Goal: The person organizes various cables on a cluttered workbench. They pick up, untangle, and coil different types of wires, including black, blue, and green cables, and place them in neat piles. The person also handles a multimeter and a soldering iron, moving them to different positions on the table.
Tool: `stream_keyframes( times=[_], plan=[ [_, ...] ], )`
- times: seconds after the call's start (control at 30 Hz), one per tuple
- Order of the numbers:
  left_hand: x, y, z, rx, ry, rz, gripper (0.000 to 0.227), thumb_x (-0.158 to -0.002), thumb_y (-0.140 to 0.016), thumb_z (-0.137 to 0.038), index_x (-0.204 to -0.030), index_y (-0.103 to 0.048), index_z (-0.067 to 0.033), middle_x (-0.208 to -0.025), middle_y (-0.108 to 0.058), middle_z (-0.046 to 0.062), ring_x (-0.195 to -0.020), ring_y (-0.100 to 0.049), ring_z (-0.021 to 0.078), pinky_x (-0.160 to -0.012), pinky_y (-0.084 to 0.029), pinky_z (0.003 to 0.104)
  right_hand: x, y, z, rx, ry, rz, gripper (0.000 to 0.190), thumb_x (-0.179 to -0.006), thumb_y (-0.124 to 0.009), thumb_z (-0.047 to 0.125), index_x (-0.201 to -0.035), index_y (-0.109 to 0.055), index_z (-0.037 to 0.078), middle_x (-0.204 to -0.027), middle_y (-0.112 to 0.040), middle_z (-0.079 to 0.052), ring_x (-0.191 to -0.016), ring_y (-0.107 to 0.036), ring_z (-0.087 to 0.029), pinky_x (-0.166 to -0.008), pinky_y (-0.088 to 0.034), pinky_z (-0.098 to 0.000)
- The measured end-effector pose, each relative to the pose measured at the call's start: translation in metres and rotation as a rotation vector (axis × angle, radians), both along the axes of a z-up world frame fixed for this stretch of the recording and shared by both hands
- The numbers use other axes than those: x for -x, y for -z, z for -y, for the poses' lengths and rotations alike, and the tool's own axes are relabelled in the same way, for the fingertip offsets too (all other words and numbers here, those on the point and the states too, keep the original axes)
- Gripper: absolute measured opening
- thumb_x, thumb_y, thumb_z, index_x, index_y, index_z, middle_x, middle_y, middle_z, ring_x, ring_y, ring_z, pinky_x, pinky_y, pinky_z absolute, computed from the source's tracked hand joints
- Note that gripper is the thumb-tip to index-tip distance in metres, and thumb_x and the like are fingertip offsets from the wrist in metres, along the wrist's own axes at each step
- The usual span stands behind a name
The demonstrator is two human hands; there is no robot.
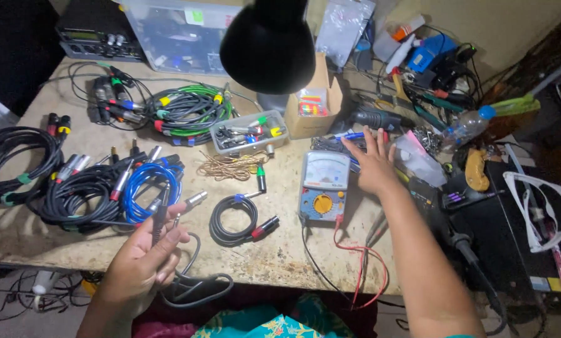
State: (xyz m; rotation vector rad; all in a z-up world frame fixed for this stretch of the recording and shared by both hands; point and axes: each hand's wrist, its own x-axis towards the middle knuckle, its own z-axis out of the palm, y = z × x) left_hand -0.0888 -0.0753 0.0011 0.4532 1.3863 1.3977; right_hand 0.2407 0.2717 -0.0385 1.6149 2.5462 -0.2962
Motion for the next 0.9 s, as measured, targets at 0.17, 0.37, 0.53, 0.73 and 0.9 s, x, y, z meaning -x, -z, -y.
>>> stream_keyframes(
  times=[0.17, 0.37, 0.53, 0.73, 0.9],
  plan=[
    [0.006, 0.007, 0.006, -0.007, -0.024, -0.002, 0.056, -0.098, -0.055, -0.018, -0.154, -0.051, -0.0114, -0.092, -0.061, 0.013, -0.038, -0.027, 0.0097, -0.035, -0.020, 0.026, 0.011, 0.012, -0.023, -0.147, -0.129, 0.153, 0.117, -0.081, -0.064, -0.020, -0.163, -0.008, 0.042, -0.174, -0.001, -0.003, -0.157, 0.005, -0.043, -0.118, -0.008, -0.0756],
    [0.011, 0.015, 0.012, 0.034, -0.004, 0.038, 0.062, -0.096, -0.056, -0.020, -0.157, -0.048, -0.0137, -0.094, -0.067, 0.015, -0.040, -0.031, 0.0105, -0.035, -0.023, 0.026, 0.015, -0.003, -0.033, -0.040, 0.007, 0.117, 0.073, -0.094, -0.051, 0.057, -0.160, -0.023, 0.042, -0.173, -0.011, 0.002, -0.158, -0.004, -0.040, -0.118, -0.008, -0.0772],
    [0.009, 0.018, 0.021, 0.021, 0.015, 0.062, 0.058, -0.097, -0.056, -0.017, -0.155, -0.052, -0.0138, -0.090, -0.061, 0.011, -0.040, -0.029, 0.0091, -0.034, -0.021, 0.024, 0.017, -0.008, -0.047, -0.048, 0.165, 0.125, 0.071, -0.095, -0.040, 0.066, -0.160, -0.021, 0.046, -0.173, -0.010, 0.000, -0.158, -0.004, -0.042, -0.117, -0.007, -0.0767],
    [0.009, 0.023, 0.034, 0.159, -0.001, 0.081, 0.056, -0.098, -0.056, -0.019, -0.154, -0.055, -0.0155, -0.093, -0.062, 0.017, -0.042, -0.029, 0.0138, -0.039, -0.024, 0.029, 0.021, -0.008, -0.069, 0.055, 0.254, 0.168, 0.087, -0.091, -0.053, 0.063, -0.164, -0.015, 0.036, -0.173, -0.003, -0.008, -0.158, 0.002, -0.042, -0.117, -0.008, -0.0786],
    [0.019, 0.074, 0.034, 0.137, 0.032, 0.123, 0.060, -0.096, -0.057, -0.015, -0.156, -0.052, -0.0167, -0.093, -0.064, 0.018, -0.039, -0.031, 0.0165, -0.035, -0.026, 0.030, 0.049, -0.048, -0.052, -0.012, 0.128, -0.166, 0.108, -0.072, -0.080, 0.051, -0.160, -0.024, 0.023, -0.169, -0.010, -0.012, -0.153, -0.018, -0.040, -0.117, -0.022, -0.0657]
  ],
)
